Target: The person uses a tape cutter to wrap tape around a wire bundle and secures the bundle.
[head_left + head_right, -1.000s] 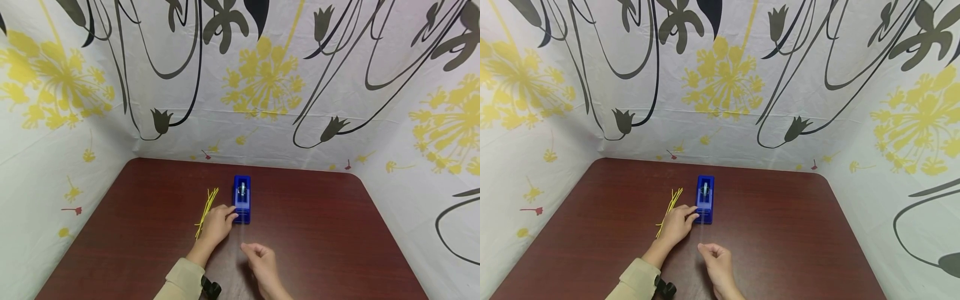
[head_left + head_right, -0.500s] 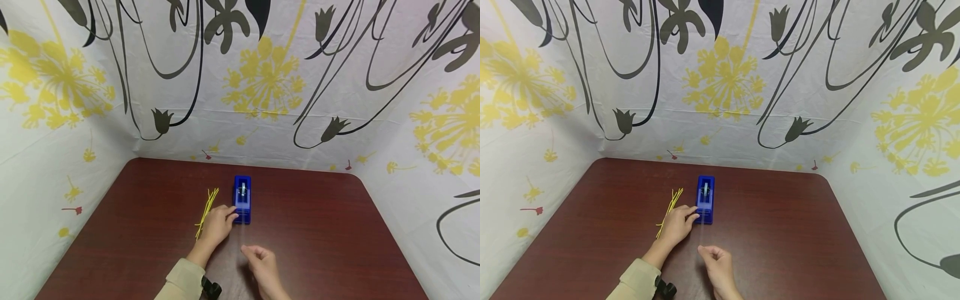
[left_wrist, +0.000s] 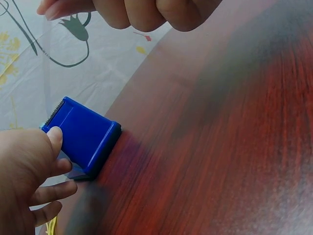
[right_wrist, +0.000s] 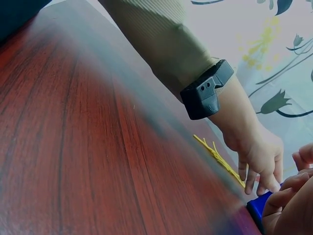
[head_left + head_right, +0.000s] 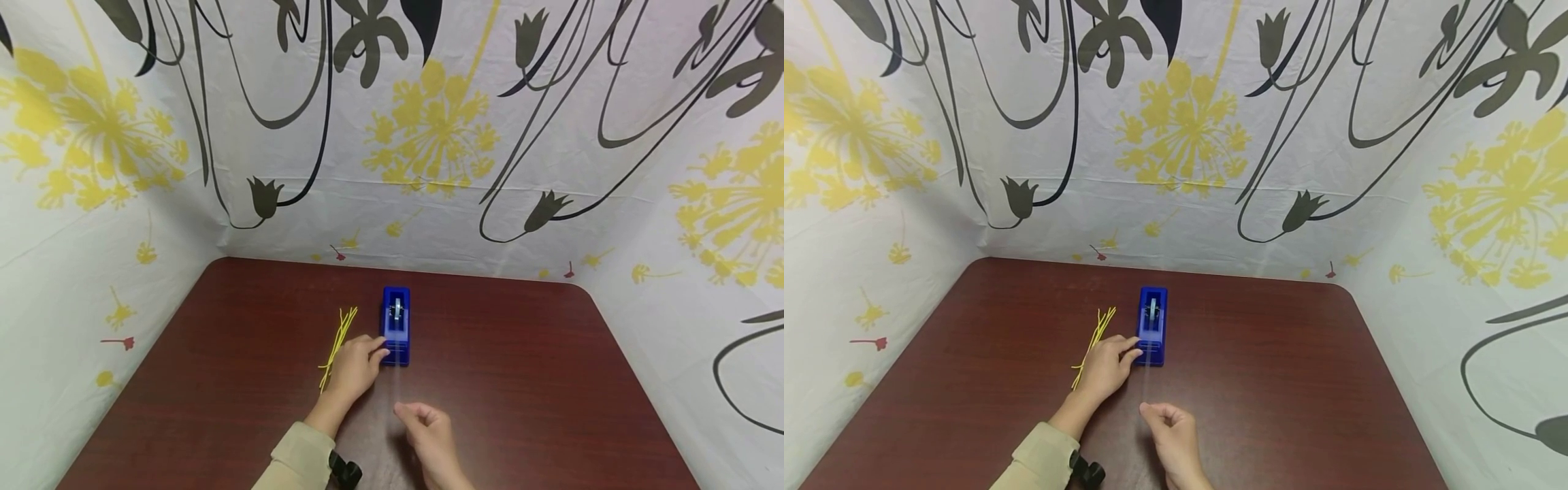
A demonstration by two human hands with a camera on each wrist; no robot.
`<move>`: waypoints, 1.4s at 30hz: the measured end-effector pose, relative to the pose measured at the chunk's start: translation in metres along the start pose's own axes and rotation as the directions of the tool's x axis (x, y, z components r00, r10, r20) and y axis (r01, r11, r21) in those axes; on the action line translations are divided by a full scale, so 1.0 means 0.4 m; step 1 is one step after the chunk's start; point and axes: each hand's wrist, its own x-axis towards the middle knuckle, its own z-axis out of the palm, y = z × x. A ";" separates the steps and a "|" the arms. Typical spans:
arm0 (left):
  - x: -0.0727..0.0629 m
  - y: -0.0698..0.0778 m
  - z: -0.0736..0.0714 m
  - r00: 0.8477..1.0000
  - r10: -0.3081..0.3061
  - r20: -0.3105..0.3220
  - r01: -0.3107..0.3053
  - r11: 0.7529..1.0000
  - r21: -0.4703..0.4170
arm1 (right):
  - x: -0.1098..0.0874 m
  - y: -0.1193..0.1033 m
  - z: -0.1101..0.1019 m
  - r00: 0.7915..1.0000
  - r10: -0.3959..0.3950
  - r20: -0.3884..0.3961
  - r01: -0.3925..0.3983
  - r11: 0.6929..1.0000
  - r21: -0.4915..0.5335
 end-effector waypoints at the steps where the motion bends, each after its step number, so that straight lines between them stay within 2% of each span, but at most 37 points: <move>1: 0.000 0.000 0.000 1.000 0.000 0.000 0.000 1.000 0.000 | -0.001 -0.001 0.000 1.000 -0.001 -0.001 0.001 1.000 0.000; 15: 0.001 0.000 -0.001 1.000 0.003 -0.005 -0.003 1.000 -0.007 | -0.009 -0.005 0.000 1.000 -0.016 0.005 0.015 1.000 0.017; 42: -0.001 -0.001 0.001 1.000 0.007 0.001 -0.007 1.000 0.003 | -0.023 0.004 -0.005 0.999 0.032 0.016 -0.032 0.999 -0.019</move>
